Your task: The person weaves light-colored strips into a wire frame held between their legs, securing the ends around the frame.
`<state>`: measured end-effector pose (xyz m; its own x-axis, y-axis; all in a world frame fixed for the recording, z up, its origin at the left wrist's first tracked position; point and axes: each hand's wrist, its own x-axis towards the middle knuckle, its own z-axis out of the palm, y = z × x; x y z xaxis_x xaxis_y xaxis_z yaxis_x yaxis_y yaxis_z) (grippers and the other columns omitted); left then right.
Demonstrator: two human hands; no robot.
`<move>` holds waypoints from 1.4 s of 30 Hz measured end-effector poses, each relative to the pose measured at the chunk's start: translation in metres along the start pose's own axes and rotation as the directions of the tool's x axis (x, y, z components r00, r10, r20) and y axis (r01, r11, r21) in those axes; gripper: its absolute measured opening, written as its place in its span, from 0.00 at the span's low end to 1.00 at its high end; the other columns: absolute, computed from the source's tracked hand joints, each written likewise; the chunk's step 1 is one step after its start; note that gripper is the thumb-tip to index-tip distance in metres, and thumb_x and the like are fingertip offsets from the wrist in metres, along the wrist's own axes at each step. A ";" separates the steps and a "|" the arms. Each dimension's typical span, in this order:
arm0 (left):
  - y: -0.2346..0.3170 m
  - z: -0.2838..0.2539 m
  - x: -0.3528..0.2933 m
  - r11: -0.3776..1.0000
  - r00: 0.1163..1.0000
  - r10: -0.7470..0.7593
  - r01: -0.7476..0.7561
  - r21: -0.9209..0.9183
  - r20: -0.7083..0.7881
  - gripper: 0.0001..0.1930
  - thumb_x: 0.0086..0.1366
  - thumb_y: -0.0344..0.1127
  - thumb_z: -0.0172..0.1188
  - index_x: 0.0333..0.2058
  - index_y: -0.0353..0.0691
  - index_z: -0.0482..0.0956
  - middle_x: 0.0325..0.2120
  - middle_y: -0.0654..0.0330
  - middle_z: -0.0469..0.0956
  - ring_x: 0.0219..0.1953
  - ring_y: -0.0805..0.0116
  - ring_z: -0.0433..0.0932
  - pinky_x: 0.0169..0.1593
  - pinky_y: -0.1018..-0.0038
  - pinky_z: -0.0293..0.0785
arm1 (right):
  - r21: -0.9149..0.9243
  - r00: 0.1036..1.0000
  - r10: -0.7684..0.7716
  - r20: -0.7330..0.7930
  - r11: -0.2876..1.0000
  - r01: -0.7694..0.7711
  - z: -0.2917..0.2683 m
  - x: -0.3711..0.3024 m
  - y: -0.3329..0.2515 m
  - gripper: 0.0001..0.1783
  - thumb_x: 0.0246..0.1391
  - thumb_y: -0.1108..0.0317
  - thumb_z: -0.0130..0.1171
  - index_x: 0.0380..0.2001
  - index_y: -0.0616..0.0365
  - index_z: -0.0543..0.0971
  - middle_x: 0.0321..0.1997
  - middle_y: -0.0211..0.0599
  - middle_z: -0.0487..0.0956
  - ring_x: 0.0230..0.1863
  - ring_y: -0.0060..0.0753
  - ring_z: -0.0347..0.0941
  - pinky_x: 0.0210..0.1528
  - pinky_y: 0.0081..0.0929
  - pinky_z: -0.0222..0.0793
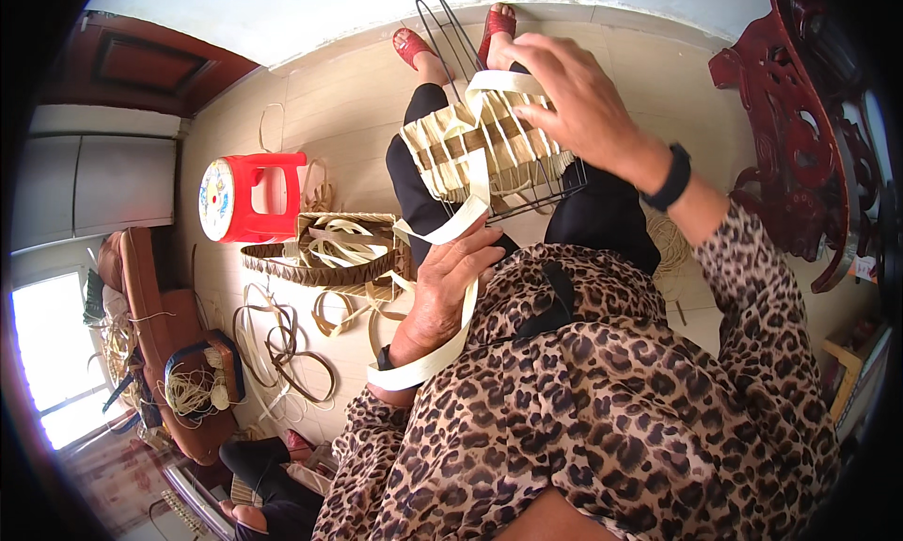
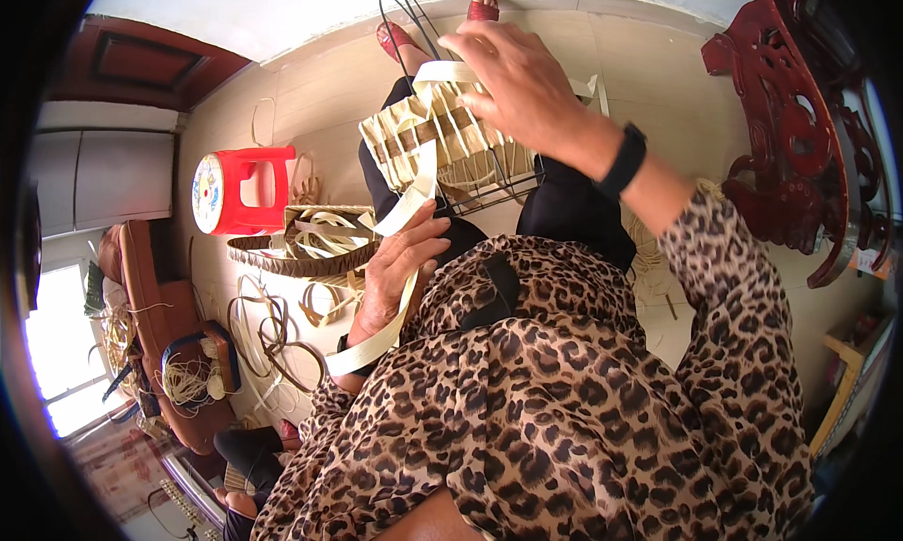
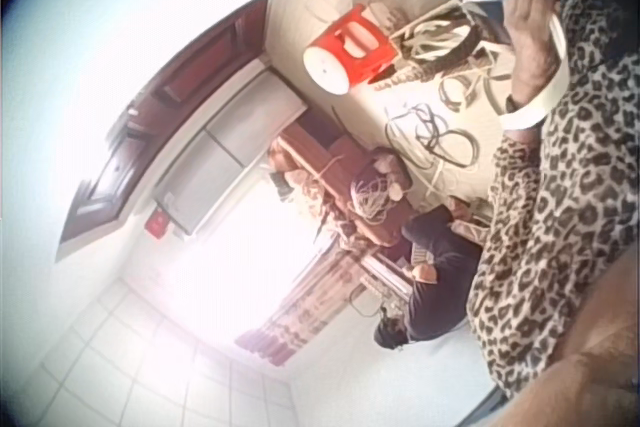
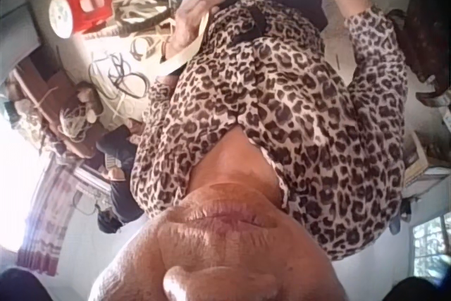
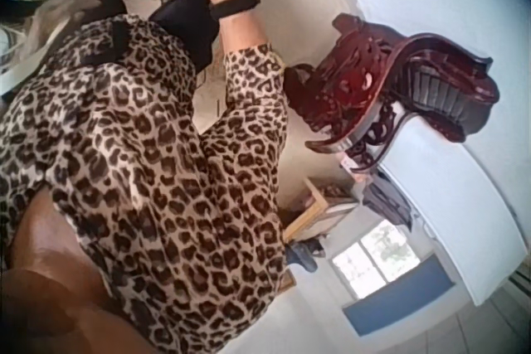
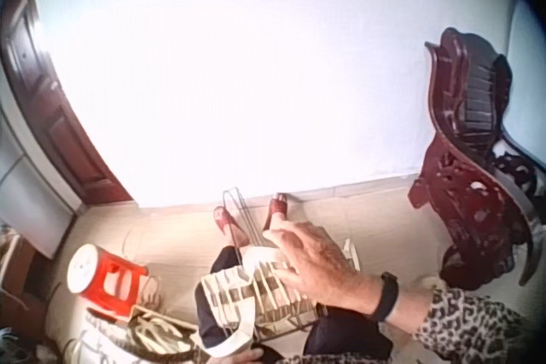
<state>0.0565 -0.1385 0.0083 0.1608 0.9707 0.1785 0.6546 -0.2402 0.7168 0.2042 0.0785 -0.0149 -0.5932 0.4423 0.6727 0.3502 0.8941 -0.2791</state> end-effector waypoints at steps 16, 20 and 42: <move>0.005 0.033 -0.009 0.997 0.994 0.075 -0.075 0.004 -0.085 0.18 0.46 0.30 0.64 0.39 0.38 0.77 0.43 0.51 0.75 0.44 0.53 0.75 0.47 0.61 0.70 | 0.372 0.322 0.203 0.925 -0.301 -0.878 0.085 0.091 0.007 0.08 0.50 0.72 0.51 0.24 0.67 0.74 0.20 0.43 0.74 0.19 0.32 0.71 0.15 0.31 0.65; 0.009 0.024 -0.026 0.997 0.999 0.051 -0.052 -0.063 -0.011 0.16 0.49 0.31 0.62 0.39 0.36 0.76 0.41 0.51 0.75 0.47 0.54 0.74 0.48 0.62 0.70 | 0.286 0.215 0.339 0.916 -0.176 -0.942 0.042 0.108 -0.003 0.06 0.47 0.70 0.52 0.20 0.60 0.75 0.17 0.38 0.70 0.13 0.34 0.64 0.14 0.33 0.63; 0.036 -0.076 -0.113 0.372 0.967 -0.205 0.221 -0.902 0.152 0.13 0.64 0.36 0.50 0.34 0.30 0.78 0.23 0.44 0.78 0.30 0.48 0.79 0.36 0.59 0.76 | 0.452 0.907 -0.405 0.117 0.835 0.314 -0.001 -0.046 -0.100 0.09 0.40 0.71 0.58 0.30 0.58 0.77 0.36 0.32 0.75 0.42 0.30 0.71 0.45 0.26 0.68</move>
<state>0.0057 -0.2572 0.0648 0.1341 0.9880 -0.0768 -0.3874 0.1236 0.9136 0.1970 -0.0316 -0.0168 -0.7643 0.0477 0.6431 -0.2216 0.9171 -0.3313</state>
